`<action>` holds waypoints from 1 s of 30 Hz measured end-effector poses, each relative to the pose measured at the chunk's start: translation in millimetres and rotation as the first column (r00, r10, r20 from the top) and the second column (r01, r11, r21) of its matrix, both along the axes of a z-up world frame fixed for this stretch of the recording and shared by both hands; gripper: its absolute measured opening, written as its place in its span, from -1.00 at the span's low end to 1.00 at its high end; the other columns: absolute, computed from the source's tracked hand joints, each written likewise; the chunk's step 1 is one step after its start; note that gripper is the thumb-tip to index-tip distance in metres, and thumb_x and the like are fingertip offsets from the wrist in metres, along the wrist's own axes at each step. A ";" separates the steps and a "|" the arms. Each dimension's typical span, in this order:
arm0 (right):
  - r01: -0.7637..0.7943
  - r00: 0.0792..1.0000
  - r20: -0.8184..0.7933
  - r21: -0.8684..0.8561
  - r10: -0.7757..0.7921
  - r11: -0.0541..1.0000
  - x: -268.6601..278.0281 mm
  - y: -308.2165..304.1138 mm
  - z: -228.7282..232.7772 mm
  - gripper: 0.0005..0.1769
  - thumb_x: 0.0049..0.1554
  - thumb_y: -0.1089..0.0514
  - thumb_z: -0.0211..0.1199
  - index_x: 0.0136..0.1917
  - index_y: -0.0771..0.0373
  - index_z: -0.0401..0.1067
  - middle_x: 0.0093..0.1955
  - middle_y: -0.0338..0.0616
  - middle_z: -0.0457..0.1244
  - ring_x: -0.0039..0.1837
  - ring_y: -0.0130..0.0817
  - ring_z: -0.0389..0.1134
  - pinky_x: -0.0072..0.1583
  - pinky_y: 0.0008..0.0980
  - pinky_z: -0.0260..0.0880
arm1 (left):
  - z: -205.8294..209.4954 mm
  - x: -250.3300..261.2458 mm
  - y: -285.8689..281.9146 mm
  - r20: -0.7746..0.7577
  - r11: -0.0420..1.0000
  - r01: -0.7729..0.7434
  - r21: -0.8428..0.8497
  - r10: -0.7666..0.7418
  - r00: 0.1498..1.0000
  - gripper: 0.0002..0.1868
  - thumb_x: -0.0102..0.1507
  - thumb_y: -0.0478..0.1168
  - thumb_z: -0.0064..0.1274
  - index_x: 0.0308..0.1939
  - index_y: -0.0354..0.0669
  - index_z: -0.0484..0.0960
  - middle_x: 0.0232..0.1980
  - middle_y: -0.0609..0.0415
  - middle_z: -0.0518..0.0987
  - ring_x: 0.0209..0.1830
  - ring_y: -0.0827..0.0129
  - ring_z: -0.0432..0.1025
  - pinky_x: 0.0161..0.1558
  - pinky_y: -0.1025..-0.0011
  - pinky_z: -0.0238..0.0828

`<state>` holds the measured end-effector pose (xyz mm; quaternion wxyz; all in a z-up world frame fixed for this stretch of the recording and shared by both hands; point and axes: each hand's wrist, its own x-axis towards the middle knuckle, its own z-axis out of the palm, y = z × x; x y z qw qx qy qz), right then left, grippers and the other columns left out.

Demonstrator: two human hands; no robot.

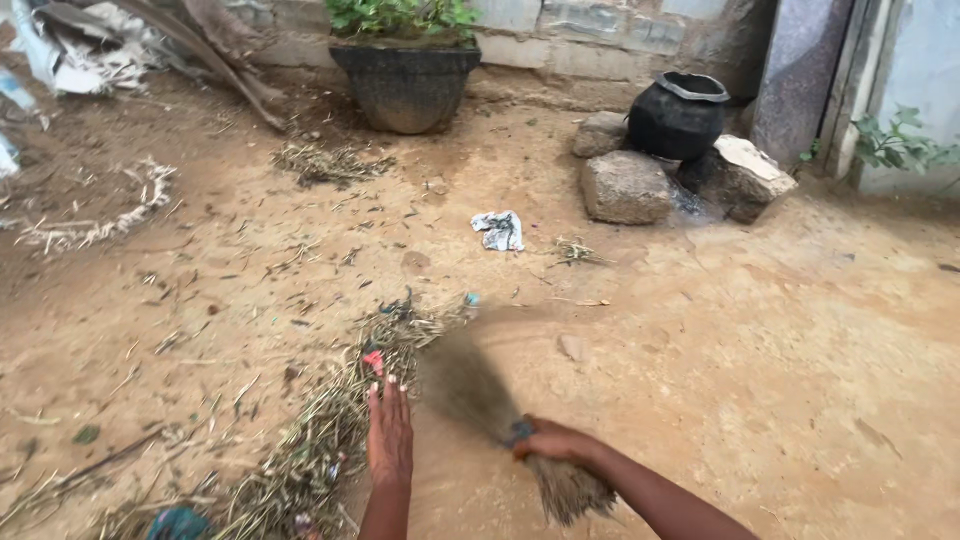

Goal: The person sweeps dirt, dried leaves, and debris into a pile on the ground using a handheld broom, occasionally moving pieces of paper and trash by hand to the same pile.

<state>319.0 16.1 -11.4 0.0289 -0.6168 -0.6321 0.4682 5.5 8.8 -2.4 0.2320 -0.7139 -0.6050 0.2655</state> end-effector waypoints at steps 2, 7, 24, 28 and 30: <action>-0.055 0.998 0.041 0.043 0.053 0.998 6.3 7.7 21.2 -0.26 0.04 0.01 0.44 0.42 0.17 0.25 0.30 -0.10 0.27 0.30 -0.31 0.25 0.34 -0.32 0.25 | 10.1 1.3 -0.4 0.020 1.000 0.004 -0.012 -0.004 1.000 -0.11 0.41 0.14 -0.17 0.63 -0.25 -0.19 0.70 -0.21 -0.22 0.68 -0.10 -0.38 0.52 -0.23 -0.53; 0.126 0.991 -0.075 0.181 -0.114 0.975 134.4 47.6 40.3 -0.42 -0.05 0.05 0.35 0.24 0.21 0.43 0.12 -0.07 0.38 0.16 -0.25 0.34 0.20 -0.24 0.41 | 46.1 -9.3 -4.0 -0.037 0.991 -0.059 -0.124 0.055 0.998 -0.04 0.37 0.08 -0.06 0.65 -0.25 -0.24 0.70 -0.27 -0.27 0.67 -0.07 -0.41 0.49 -0.23 -0.51; -0.223 0.970 0.099 -0.014 0.224 0.975 44.8 48.3 17.2 0.12 0.01 -0.15 0.39 0.67 0.13 -0.07 0.41 0.15 0.21 0.40 -0.09 0.26 0.37 -0.22 0.29 | 27.1 53.2 34.1 0.130 0.981 -0.192 -0.008 0.192 0.973 -0.24 0.42 -0.09 -0.22 0.63 -0.24 -0.14 0.69 -0.17 -0.16 0.68 -0.04 -0.37 0.50 -0.31 -0.49; -0.126 0.954 0.290 0.158 0.076 0.979 114.9 76.7 -0.5 -0.29 -0.13 -0.27 0.41 0.19 0.15 0.54 0.04 -0.04 0.42 0.12 -0.16 0.45 0.17 -0.17 0.45 | 36.2 63.5 30.5 0.197 0.983 -0.184 -0.023 0.185 0.963 -0.24 0.41 -0.08 -0.27 0.62 -0.23 -0.17 0.69 -0.18 -0.18 0.68 -0.01 -0.38 0.51 -0.31 -0.51; 0.087 0.942 0.305 0.191 -0.144 0.978 186.3 108.4 -1.7 -0.37 -0.09 -0.32 0.41 0.08 0.13 0.55 -0.02 -0.07 0.45 0.04 -0.19 0.47 0.09 -0.17 0.43 | 37.3 60.9 23.2 0.144 0.983 -0.176 -0.054 0.182 0.973 -0.23 0.40 -0.13 -0.26 0.62 -0.23 -0.19 0.69 -0.20 -0.20 0.67 -0.01 -0.39 0.50 -0.31 -0.52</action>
